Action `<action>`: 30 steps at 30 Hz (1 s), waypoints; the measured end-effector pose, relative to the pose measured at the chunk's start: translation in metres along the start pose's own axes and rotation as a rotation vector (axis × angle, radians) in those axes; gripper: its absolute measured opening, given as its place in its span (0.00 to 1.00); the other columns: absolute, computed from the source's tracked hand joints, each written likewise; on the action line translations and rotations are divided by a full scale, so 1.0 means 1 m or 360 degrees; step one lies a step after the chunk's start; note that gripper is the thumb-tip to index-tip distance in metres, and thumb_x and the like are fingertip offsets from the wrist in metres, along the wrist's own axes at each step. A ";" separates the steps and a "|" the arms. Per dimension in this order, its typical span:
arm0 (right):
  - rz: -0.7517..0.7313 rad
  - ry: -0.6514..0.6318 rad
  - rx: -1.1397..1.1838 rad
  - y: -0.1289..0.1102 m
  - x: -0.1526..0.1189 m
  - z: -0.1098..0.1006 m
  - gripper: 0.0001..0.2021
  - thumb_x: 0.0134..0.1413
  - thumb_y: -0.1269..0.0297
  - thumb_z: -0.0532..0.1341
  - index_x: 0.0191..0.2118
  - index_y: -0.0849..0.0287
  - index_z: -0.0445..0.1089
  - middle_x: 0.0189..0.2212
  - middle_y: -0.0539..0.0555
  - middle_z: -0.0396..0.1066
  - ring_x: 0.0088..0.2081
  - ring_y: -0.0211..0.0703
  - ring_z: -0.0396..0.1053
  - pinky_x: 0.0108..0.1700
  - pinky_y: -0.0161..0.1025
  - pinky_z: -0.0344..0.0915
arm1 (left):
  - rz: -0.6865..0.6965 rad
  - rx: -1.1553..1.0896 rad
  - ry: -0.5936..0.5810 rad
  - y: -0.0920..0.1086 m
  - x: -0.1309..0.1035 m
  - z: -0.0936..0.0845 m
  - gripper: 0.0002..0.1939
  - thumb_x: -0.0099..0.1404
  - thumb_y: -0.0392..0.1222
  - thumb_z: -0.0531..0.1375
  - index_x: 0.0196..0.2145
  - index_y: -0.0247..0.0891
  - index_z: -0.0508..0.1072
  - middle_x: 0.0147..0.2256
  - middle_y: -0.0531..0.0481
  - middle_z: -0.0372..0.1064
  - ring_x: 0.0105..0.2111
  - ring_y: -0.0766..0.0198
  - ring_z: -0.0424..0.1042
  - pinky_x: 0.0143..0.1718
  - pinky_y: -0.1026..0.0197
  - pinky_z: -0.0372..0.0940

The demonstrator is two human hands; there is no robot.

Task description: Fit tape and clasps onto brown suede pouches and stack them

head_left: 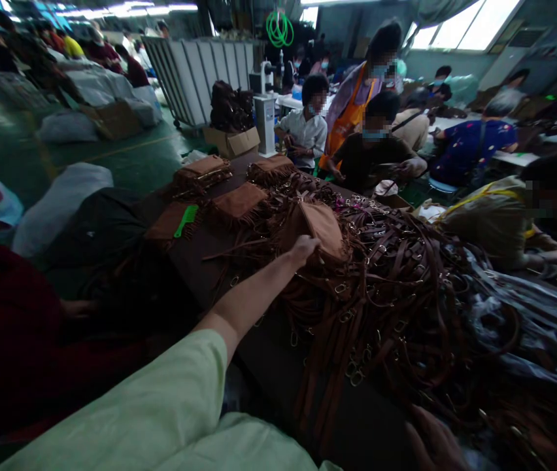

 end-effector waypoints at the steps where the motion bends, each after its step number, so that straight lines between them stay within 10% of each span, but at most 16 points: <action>1: 0.0059 -0.0097 0.0145 -0.017 0.007 0.013 0.27 0.46 0.41 0.56 0.45 0.55 0.73 0.43 0.58 0.73 0.45 0.54 0.71 0.46 0.50 0.69 | 0.0014 -0.0091 -0.0079 -0.009 -0.026 0.017 0.10 0.58 0.37 0.59 0.37 0.28 0.71 0.27 0.46 0.71 0.23 0.69 0.67 0.27 0.66 0.63; 5: 0.0743 -0.0579 0.1773 -0.079 0.028 0.056 0.32 0.40 0.37 0.60 0.46 0.57 0.71 0.49 0.57 0.70 0.50 0.53 0.68 0.49 0.46 0.68 | -0.0132 -0.0420 -0.0326 -0.087 -0.145 0.078 0.19 0.52 0.36 0.64 0.42 0.31 0.70 0.37 0.44 0.72 0.32 0.65 0.71 0.35 0.64 0.66; 10: 0.1301 -0.0536 0.1958 -0.079 0.027 0.076 0.20 0.31 0.57 0.71 0.33 0.64 0.73 0.32 0.57 0.76 0.38 0.53 0.74 0.38 0.42 0.73 | -0.0366 -0.0021 -0.0997 -0.186 -0.232 0.095 0.13 0.54 0.42 0.62 0.36 0.31 0.73 0.31 0.48 0.70 0.30 0.64 0.69 0.35 0.61 0.64; 12: 0.1428 -0.0532 0.1948 -0.064 0.020 0.073 0.18 0.29 0.63 0.72 0.31 0.66 0.72 0.28 0.57 0.75 0.35 0.53 0.75 0.36 0.42 0.74 | -0.0202 0.0458 -0.0891 -0.197 -0.234 0.074 0.12 0.55 0.44 0.62 0.35 0.33 0.73 0.32 0.49 0.70 0.33 0.62 0.69 0.37 0.60 0.64; 17: 0.1374 -0.0574 0.1939 -0.053 0.005 0.032 0.21 0.30 0.64 0.71 0.36 0.67 0.73 0.31 0.57 0.76 0.37 0.53 0.74 0.40 0.42 0.74 | 0.0558 0.1388 0.0232 -0.169 -0.214 0.019 0.35 0.51 0.37 0.64 0.57 0.38 0.60 0.57 0.42 0.56 0.58 0.51 0.53 0.59 0.50 0.50; 21: 0.1047 -0.0638 0.1865 -0.078 -0.003 -0.017 0.27 0.31 0.61 0.72 0.43 0.63 0.71 0.40 0.59 0.75 0.40 0.55 0.73 0.42 0.46 0.72 | 0.0537 0.1424 -0.0079 -0.159 -0.200 0.036 0.25 0.56 0.40 0.60 0.52 0.34 0.67 0.52 0.37 0.63 0.54 0.46 0.59 0.57 0.47 0.52; 25: 0.0426 -0.0653 0.2133 -0.088 -0.006 -0.049 0.33 0.35 0.37 0.63 0.43 0.58 0.72 0.47 0.61 0.71 0.48 0.58 0.68 0.46 0.51 0.67 | 0.0121 0.0533 -0.0480 -0.171 -0.211 0.072 0.18 0.61 0.50 0.57 0.40 0.30 0.73 0.38 0.40 0.72 0.41 0.52 0.69 0.44 0.54 0.63; 30: 0.0548 -0.0360 0.1260 -0.042 -0.011 -0.021 0.28 0.36 0.38 0.63 0.30 0.63 0.74 0.30 0.58 0.73 0.35 0.48 0.70 0.39 0.41 0.66 | -0.0433 -0.0506 -0.0650 -0.196 -0.235 0.097 0.25 0.58 0.54 0.61 0.45 0.31 0.70 0.39 0.42 0.73 0.35 0.59 0.72 0.36 0.58 0.67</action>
Point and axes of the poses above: each hand's wrist, its own x-axis towards the middle knuckle, its own z-axis out of the palm, y = z × x, the point moved 2 cm from there along x, towards the middle knuckle
